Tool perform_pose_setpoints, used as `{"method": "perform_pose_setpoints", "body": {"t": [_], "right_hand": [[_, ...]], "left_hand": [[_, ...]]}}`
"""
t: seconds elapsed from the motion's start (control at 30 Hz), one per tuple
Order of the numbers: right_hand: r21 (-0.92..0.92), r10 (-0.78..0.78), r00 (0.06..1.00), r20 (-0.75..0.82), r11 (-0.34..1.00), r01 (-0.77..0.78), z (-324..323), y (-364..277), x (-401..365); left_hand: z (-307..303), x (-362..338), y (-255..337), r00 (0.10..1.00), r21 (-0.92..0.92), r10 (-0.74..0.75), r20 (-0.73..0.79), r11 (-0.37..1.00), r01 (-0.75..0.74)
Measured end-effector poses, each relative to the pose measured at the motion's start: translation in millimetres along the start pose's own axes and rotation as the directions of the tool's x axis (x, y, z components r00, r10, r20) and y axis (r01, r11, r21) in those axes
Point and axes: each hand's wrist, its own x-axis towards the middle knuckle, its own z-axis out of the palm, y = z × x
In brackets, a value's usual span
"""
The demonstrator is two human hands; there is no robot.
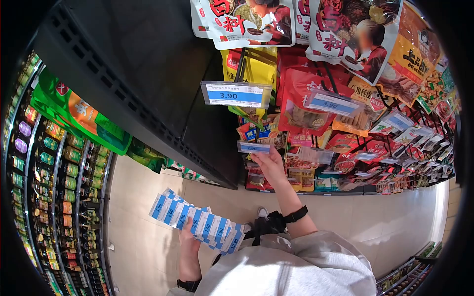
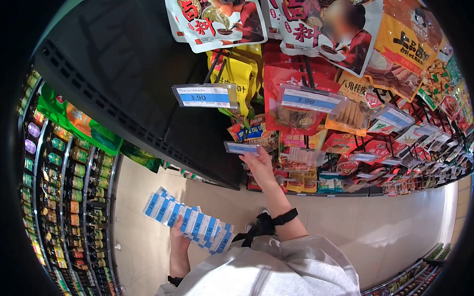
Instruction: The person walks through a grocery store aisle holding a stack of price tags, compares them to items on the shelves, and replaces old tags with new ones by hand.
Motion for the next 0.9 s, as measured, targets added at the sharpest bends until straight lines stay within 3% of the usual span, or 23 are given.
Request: {"method": "perform_pose_setpoints", "body": {"t": [0.17,0.27,0.3,0.37,0.5,0.63,0.67,0.73,0.9], "right_hand": [[-0.144,0.052,0.997,-0.054,0.988,-0.059,-1.1,-7.1,-19.4],[-0.472,0.267,0.963,-0.037,0.845,-0.253,-4.7,-10.0,-49.5],[-0.469,0.305,0.951,-0.044,0.834,-0.290,6.2,-13.2,-62.7],[-0.638,0.413,0.900,0.141,0.733,-0.236,29.6,-19.1,-79.9],[-0.739,0.453,0.836,0.308,0.668,-0.089,57.4,-8.2,-111.5],[-0.734,0.517,0.821,0.241,0.651,-0.194,78.3,-2.5,-126.7],[-0.741,0.524,0.818,0.239,0.643,-0.195,81.8,-1.4,-129.7],[-0.844,0.440,0.856,0.271,0.536,-0.008,90.1,-1.2,-133.9],[-0.888,0.464,0.878,0.120,0.445,-0.114,102.1,-0.1,-146.9]], "left_hand": [[-1.3,3.8,2.9,0.997,-0.087,-0.053,-0.058,0.995,0.048],[4.9,1.6,7.9,0.997,-0.078,-0.057,-0.058,0.996,0.053],[3.6,-2.9,8.4,0.999,-0.071,-0.039,-0.029,0.997,0.037],[7.7,-10.6,14.6,0.999,-0.097,-0.028,0.037,0.995,0.032],[18.1,-19.8,24.8,0.997,-0.146,0.028,0.066,0.989,-0.018],[20.8,-25.4,27.5,0.986,-0.171,0.075,0.152,0.984,-0.049],[17.8,-25.4,25.1,0.987,-0.169,0.076,0.143,0.984,-0.051],[14.6,-25.7,22.5,0.989,-0.175,0.074,0.131,0.983,-0.051],[12.6,-30.8,21.9,0.987,-0.163,0.042,0.158,0.987,-0.016]]}}
